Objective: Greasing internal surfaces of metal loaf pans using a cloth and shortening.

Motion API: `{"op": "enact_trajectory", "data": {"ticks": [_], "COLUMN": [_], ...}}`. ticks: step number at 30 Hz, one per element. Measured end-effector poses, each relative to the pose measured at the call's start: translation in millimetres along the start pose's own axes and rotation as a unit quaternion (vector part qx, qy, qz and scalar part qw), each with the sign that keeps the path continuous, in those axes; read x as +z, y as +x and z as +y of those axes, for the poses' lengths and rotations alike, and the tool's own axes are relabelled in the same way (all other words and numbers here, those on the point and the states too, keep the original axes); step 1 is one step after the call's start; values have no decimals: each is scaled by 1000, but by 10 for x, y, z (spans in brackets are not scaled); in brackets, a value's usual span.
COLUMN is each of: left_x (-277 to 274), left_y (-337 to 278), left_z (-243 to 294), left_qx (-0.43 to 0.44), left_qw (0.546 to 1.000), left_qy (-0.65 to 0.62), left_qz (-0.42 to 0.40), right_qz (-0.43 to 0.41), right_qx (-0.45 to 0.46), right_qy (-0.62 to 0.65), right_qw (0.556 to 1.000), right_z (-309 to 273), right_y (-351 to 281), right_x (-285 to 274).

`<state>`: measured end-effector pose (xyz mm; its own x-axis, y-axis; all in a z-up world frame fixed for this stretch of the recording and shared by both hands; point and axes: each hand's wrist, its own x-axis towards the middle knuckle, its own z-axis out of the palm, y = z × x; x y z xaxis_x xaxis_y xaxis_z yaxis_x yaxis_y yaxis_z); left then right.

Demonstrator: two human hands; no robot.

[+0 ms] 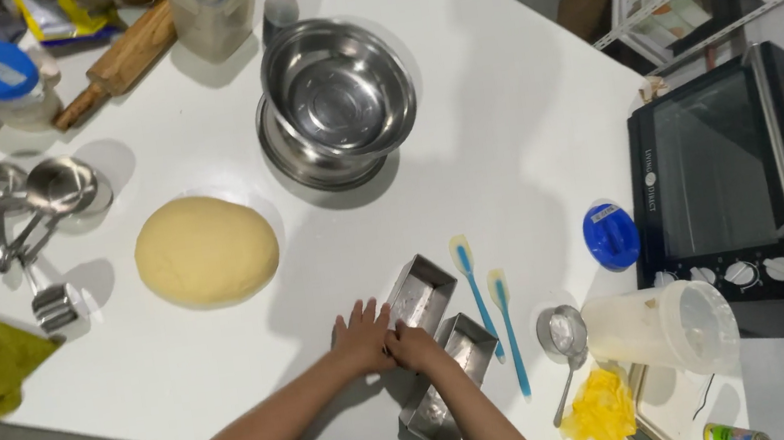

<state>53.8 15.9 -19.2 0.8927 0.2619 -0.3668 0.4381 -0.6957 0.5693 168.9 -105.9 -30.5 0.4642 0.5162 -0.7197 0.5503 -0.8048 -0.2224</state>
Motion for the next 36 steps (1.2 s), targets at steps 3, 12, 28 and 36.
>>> {"op": "enact_trajectory", "data": {"ticks": [3,12,28,36], "left_x": [-420,-2241,-1929,-1769], "left_y": [577,1304,-295,-1256], "left_z": [-315,-732,-940,-609], "left_qx": [16,-20,248,224], "left_qw": [988,920,834,897], "left_qy": [-102,269,143,19], "left_qz": [117,284,471,380], "right_qz": [81,149,174,88], "right_qx": [-48,-55,-38,-50], "right_qy": [8,34,166,695], "right_qw": [995,987,970,712], "right_z": [85,73,-9,658], "right_y": [-67,149,-63,-486], "right_x": [105,181,-134,-747]}}
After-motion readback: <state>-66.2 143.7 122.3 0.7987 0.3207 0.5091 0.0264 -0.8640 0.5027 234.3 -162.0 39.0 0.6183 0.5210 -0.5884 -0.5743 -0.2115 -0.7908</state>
